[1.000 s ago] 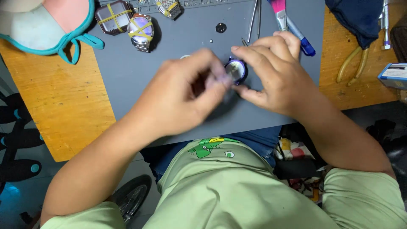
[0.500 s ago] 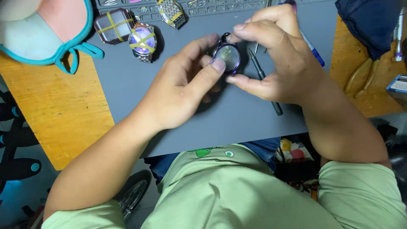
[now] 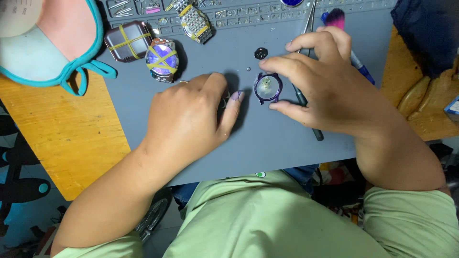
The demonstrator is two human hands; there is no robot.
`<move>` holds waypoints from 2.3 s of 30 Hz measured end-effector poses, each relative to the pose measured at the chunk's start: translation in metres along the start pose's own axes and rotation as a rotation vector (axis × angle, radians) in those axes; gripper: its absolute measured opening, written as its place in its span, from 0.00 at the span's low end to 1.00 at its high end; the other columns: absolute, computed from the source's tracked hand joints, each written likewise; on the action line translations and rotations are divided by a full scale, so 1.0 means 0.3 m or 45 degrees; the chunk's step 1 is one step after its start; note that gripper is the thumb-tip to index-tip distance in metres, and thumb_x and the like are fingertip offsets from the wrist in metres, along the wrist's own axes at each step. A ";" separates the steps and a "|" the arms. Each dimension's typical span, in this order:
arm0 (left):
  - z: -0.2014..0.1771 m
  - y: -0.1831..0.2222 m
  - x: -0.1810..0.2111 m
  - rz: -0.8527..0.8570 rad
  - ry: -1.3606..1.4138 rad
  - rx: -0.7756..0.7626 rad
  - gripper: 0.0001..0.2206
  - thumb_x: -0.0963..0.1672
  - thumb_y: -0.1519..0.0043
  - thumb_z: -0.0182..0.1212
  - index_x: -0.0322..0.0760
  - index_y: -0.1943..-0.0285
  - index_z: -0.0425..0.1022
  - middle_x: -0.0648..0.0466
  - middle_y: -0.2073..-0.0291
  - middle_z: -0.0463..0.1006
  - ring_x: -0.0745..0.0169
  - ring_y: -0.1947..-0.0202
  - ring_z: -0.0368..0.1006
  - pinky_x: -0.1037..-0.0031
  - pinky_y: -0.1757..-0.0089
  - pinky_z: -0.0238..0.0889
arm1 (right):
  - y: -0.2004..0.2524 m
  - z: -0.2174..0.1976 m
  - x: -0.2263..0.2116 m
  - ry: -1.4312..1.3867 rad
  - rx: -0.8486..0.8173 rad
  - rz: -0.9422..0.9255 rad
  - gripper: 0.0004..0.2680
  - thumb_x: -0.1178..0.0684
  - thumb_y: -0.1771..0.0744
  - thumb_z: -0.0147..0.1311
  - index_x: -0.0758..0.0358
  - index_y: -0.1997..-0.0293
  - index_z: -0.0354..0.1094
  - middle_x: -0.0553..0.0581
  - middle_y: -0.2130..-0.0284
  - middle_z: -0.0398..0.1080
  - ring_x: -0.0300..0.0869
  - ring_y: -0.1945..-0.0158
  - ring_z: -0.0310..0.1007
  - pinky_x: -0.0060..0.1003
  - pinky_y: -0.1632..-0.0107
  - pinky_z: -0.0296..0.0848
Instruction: Assembling and modifying various watch components at a repair bench.
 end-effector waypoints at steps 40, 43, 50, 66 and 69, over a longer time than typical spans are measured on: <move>0.052 0.006 0.033 -0.012 1.541 -0.203 0.08 0.35 0.48 0.49 0.27 0.61 0.66 0.56 0.75 0.68 0.76 0.76 0.60 0.89 0.72 0.55 | 0.021 -0.171 -0.104 -0.364 0.584 -0.299 0.05 0.69 0.44 0.56 0.69 0.74 0.64 0.59 0.73 0.60 0.47 0.67 0.56 0.34 0.64 0.59; -0.031 0.005 0.051 0.182 1.061 0.040 0.07 0.35 0.51 0.52 0.28 0.64 0.66 0.54 0.76 0.65 0.70 0.80 0.57 0.84 0.75 0.52 | 0.050 -0.205 -0.088 -0.091 0.499 -0.153 0.12 0.64 0.43 0.58 0.72 0.60 0.61 0.62 0.66 0.63 0.49 0.62 0.58 0.37 0.57 0.60; -0.121 0.037 0.083 0.395 0.646 0.330 0.09 0.36 0.51 0.56 0.25 0.63 0.65 0.51 0.74 0.64 0.63 0.79 0.60 0.79 0.75 0.54 | 0.202 -0.143 0.085 0.368 0.250 0.556 0.09 0.61 0.40 0.54 0.71 0.60 0.64 0.61 0.68 0.63 0.47 0.68 0.61 0.35 0.64 0.62; -0.119 0.031 0.043 0.333 0.608 0.418 0.10 0.35 0.53 0.55 0.27 0.63 0.65 0.52 0.76 0.63 0.63 0.79 0.60 0.78 0.74 0.55 | 0.180 -0.158 0.071 0.455 0.364 0.582 0.05 0.59 0.38 0.55 0.71 0.68 0.62 0.61 0.74 0.62 0.47 0.73 0.60 0.36 0.69 0.61; -0.119 0.028 0.027 0.289 0.582 0.448 0.08 0.37 0.53 0.58 0.28 0.66 0.66 0.53 0.78 0.63 0.66 0.82 0.58 0.80 0.77 0.53 | 0.117 -0.256 0.009 -0.195 0.471 0.584 0.07 0.72 0.37 0.50 0.81 0.59 0.56 0.58 0.80 0.60 0.36 0.84 0.49 0.26 0.81 0.47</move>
Point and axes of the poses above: each hand's wrist, its own y-axis away from the middle knuckle, its own z-axis out of the palm, x = y × z, the point moved 10 cm from there along -y, towards the middle knuckle
